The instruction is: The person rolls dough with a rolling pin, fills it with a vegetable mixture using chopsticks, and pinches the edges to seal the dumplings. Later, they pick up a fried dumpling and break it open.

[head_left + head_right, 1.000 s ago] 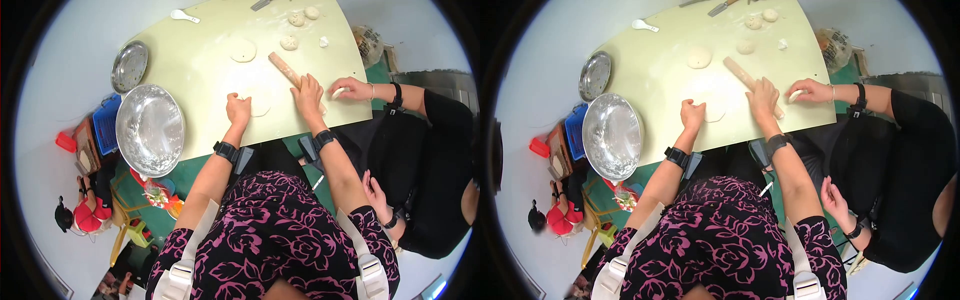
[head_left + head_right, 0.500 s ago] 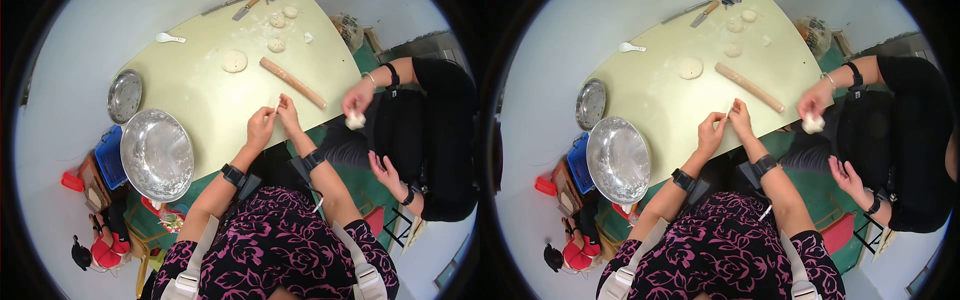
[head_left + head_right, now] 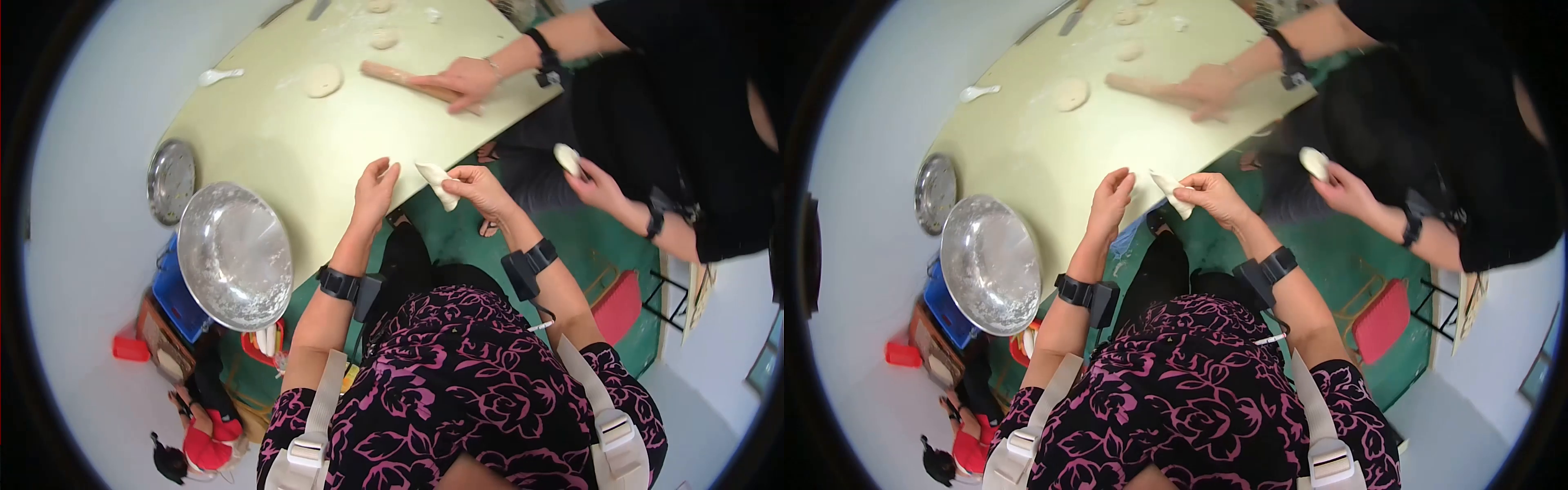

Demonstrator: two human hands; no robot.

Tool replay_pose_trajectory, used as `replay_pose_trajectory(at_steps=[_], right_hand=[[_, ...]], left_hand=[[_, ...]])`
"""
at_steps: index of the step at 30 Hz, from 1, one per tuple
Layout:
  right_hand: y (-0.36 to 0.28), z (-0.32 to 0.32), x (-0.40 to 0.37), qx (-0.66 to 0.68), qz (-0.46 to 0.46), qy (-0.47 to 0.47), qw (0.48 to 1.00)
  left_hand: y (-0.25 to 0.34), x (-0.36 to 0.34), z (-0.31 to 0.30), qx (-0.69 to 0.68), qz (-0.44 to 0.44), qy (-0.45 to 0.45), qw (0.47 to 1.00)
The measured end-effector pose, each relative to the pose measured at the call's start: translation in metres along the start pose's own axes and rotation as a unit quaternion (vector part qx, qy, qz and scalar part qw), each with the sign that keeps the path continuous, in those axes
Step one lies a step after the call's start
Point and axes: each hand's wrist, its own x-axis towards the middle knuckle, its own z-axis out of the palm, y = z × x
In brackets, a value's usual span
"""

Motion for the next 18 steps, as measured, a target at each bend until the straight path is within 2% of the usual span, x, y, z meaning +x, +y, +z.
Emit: replay_pose_trajectory(at_steps=[1,2,4,5,6,7,8,10,11,12,13,14,16,17,18], right_hand=[[-0.009,0.002,-0.021,-0.084,-0.007,0.059,0.995],[-0.022,0.005,-0.047,-0.165,-0.009,0.121,0.979],[-0.011,-0.006,-0.091,-0.357,-0.104,0.185,0.910],[0.008,-0.017,-0.109,-0.467,-0.196,0.182,0.843],[0.024,-0.025,-0.130,-0.570,-0.278,0.174,0.753],[0.033,-0.027,-0.158,-0.577,-0.334,0.129,0.734],[0.046,-0.030,-0.186,-0.574,-0.344,0.095,0.737],[0.069,-0.043,-0.251,-0.517,-0.365,0.220,0.742],[0.081,-0.054,-0.280,-0.403,-0.331,0.327,0.788],[0.099,-0.066,-0.312,-0.270,-0.292,0.433,0.809],[0.117,-0.076,-0.344,-0.125,-0.250,0.530,0.801],[0.129,-0.093,-0.372,-0.001,-0.258,0.576,0.775],[0.134,-0.100,-0.426,0.258,-0.212,0.498,0.800],[0.140,-0.099,-0.447,0.265,-0.204,0.485,0.808],[0.142,-0.098,-0.462,0.273,-0.195,0.468,0.818]], left_hand=[[-0.013,-0.003,0.008,0.005,-0.032,-0.073,0.997],[-0.011,-0.015,0.024,-0.086,-0.131,-0.140,0.978],[-0.009,-0.046,0.060,-0.244,-0.336,-0.256,0.873],[-0.019,-0.055,0.081,-0.298,-0.325,-0.380,0.813],[-0.022,-0.069,0.104,-0.349,-0.322,-0.438,0.763],[-0.022,-0.087,0.132,-0.336,-0.325,-0.438,0.768],[-0.025,-0.104,0.158,-0.323,-0.327,-0.438,0.773],[-0.046,-0.138,0.202,-0.308,-0.305,-0.439,0.787],[-0.049,-0.160,0.221,-0.297,-0.289,-0.440,0.797],[-0.053,-0.184,0.238,-0.276,-0.275,-0.444,0.806],[-0.058,-0.207,0.257,-0.287,-0.279,-0.460,0.792],[-0.060,-0.232,0.274,-0.279,-0.288,-0.478,0.781],[-0.063,-0.283,0.310,-0.275,-0.307,-0.513,0.753],[-0.069,-0.302,0.328,-0.258,-0.311,-0.547,0.733],[-0.071,-0.322,0.343,-0.203,-0.284,-0.563,0.749]])
